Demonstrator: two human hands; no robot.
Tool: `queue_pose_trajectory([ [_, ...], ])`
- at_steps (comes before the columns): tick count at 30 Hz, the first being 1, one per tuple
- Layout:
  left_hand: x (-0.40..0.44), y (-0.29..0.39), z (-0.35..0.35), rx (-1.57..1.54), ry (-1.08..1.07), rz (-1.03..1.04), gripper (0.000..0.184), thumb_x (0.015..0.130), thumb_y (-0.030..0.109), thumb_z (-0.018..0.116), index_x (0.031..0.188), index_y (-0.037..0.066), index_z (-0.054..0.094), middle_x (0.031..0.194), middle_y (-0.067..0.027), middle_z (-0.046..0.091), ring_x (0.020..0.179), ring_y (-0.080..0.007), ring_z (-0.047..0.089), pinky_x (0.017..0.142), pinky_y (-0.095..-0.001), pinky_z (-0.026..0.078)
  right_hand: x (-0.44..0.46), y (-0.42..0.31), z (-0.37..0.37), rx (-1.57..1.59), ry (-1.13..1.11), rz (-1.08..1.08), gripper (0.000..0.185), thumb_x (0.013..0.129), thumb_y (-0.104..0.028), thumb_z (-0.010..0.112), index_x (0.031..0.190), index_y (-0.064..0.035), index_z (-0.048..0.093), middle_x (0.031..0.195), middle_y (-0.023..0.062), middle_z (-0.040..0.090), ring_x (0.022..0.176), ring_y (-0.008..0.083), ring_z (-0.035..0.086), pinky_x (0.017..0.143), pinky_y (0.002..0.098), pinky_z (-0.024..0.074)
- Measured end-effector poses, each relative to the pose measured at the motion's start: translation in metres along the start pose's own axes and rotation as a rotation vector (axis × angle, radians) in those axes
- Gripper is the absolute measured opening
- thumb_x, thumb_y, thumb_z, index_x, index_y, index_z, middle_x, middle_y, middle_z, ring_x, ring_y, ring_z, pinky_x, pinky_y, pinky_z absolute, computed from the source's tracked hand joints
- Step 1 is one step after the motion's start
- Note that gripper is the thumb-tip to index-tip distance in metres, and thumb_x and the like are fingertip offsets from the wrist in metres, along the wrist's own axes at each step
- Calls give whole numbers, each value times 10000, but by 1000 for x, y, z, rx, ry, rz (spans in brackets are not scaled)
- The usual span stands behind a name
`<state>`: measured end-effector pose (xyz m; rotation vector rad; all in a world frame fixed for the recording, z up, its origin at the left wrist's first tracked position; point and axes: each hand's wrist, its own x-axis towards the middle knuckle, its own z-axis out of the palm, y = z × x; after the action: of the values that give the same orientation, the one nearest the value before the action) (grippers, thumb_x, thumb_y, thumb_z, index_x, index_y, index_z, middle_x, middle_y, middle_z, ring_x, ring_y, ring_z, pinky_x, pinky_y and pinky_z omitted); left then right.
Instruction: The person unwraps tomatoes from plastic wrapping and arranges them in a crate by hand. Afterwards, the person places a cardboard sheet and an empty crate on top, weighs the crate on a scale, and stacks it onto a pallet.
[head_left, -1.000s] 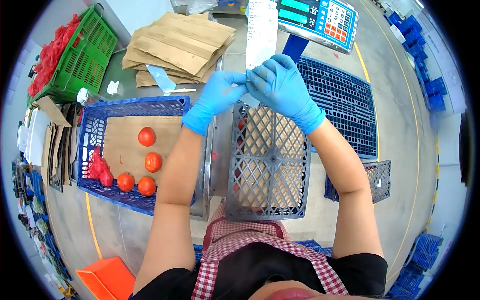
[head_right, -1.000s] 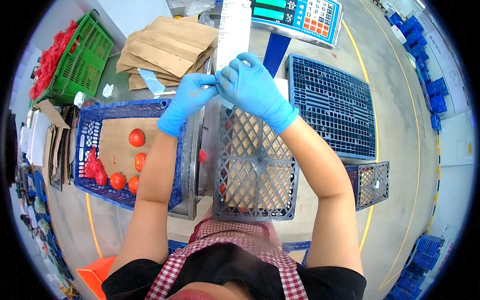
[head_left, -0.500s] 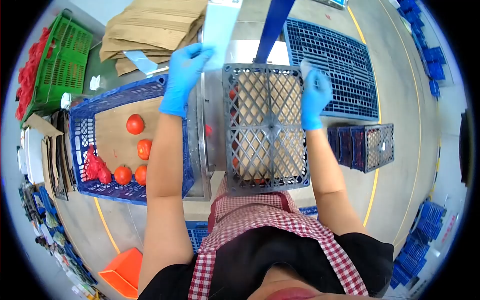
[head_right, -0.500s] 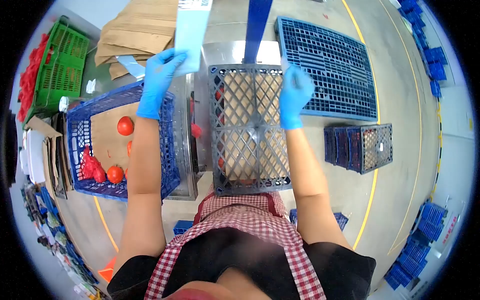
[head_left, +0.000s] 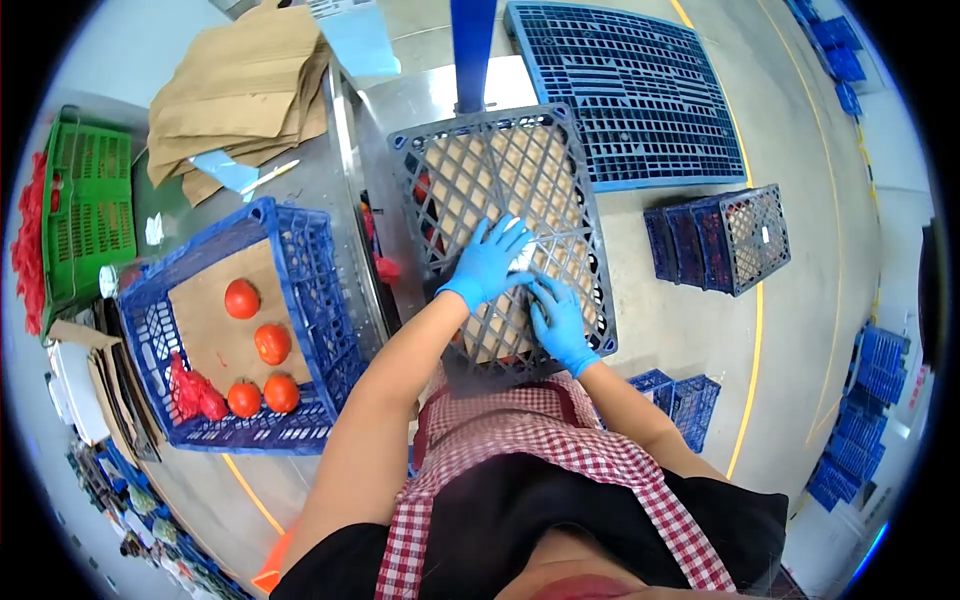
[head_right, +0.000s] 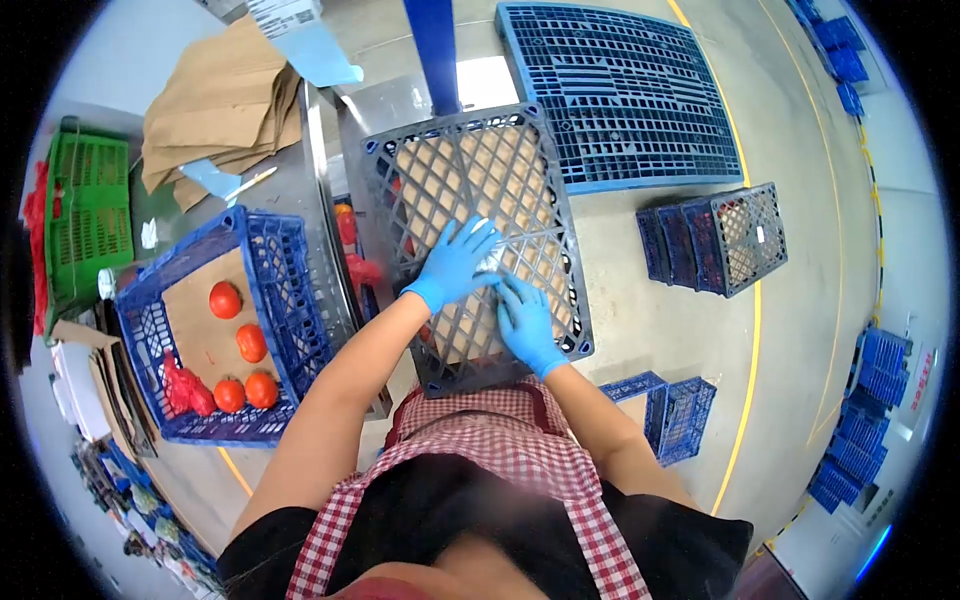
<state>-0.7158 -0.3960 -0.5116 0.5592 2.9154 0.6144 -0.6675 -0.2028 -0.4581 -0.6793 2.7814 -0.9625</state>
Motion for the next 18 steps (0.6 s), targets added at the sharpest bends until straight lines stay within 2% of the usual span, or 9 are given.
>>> queue_pose_trajectory([
  [4, 5, 4, -2, 9, -173, -29, 804, 816, 585, 510, 1442, 168, 225, 1506, -61, 165, 1397, -240, 106, 1108, -495, 80, -51, 15, -8, 206, 248, 311, 241, 806, -73, 582, 1043, -35, 610, 1072, 158, 581, 954, 301, 569, 782, 350, 453],
  [5, 19, -1, -16, -118, -96, -66, 684, 821, 534, 536, 1336, 132, 334, 1407, -87, 281, 1329, -262, 216, 1073, -486, 155, -79, 25, -4, 309, 165, 628, 114, 848, -114, 590, 845, 1, 584, 920, 111, 604, 838, 210, 586, 688, 276, 440],
  [6, 33, -7, -30, -250, -14, -94, 572, 826, 482, 562, 1230, 96, 443, 1309, -114, 397, 1261, -283, 326, 1039, -478, 230, -112, 47, 10, 641, 94, 967, 286, 894, -262, 562, 755, -13, 579, 875, 94, 614, 746, 177, 577, 627, 260, 437],
  [8, 66, -25, -60, -575, 137, -180, 427, 827, 404, 600, 1057, 45, 575, 1143, -144, 548, 1110, -324, 509, 948, -447, 385, -117, 23, -18, 884, -179, 1579, 455, 911, -447, 496, 888, -6, 607, 955, 107, 613, 797, 157, 574, 650, 281, 457],
  [10, 106, -59, -63, -355, 639, -109, 345, 790, 312, 642, 1008, 47, 611, 1005, -172, 590, 942, -352, 552, 802, -416, 454, -133, 17, 1, 1235, -92, 1637, 543, 869, -550, 492, 1017, -35, 580, 1046, 105, 589, 839, 173, 566, 665, 308, 457],
  [11, 126, -85, -62, -191, 626, -138, 384, 805, 363, 614, 1011, 39, 610, 993, -190, 600, 939, -365, 559, 803, -432, 453, -141, 18, 13, 1414, -32, 1646, 605, 849, -602, 490, 1082, -49, 567, 1091, 104, 577, 860, 181, 563, 673, 322, 457],
  [12, 143, -109, -60, -31, 616, -162, 430, 820, 414, 586, 1014, 31, 609, 981, -208, 611, 936, -378, 566, 805, -448, 452, -154, 37, 37, 1546, -35, 1436, 684, 868, -589, 446, 1224, -5, 466, 1118, 137, 567, 1026, 241, 553, 838, 383, 470],
  [14, 166, -145, -62, -86, 37, -492, 615, 834, 572, 476, 1060, 11, 590, 1025, -237, 613, 974, -396, 571, 833, -459, 443, -128, 25, 45, 1853, 310, 1259, 617, 877, -560, 451, 1174, -21, 503, 1091, 133, 575, 1026, 290, 549, 907, 441, 440],
  [18, 189, -166, -67, -118, -234, -542, 779, 763, 708, 458, 1054, 8, 639, 1054, -262, 607, 1013, -381, 576, 879, -411, 427, -120, 22, 56, 2016, 521, 1357, 513, 896, -528, 440, 1068, -52, 525, 1025, 105, 588, 957, 288, 575, 872, 470, 459],
])
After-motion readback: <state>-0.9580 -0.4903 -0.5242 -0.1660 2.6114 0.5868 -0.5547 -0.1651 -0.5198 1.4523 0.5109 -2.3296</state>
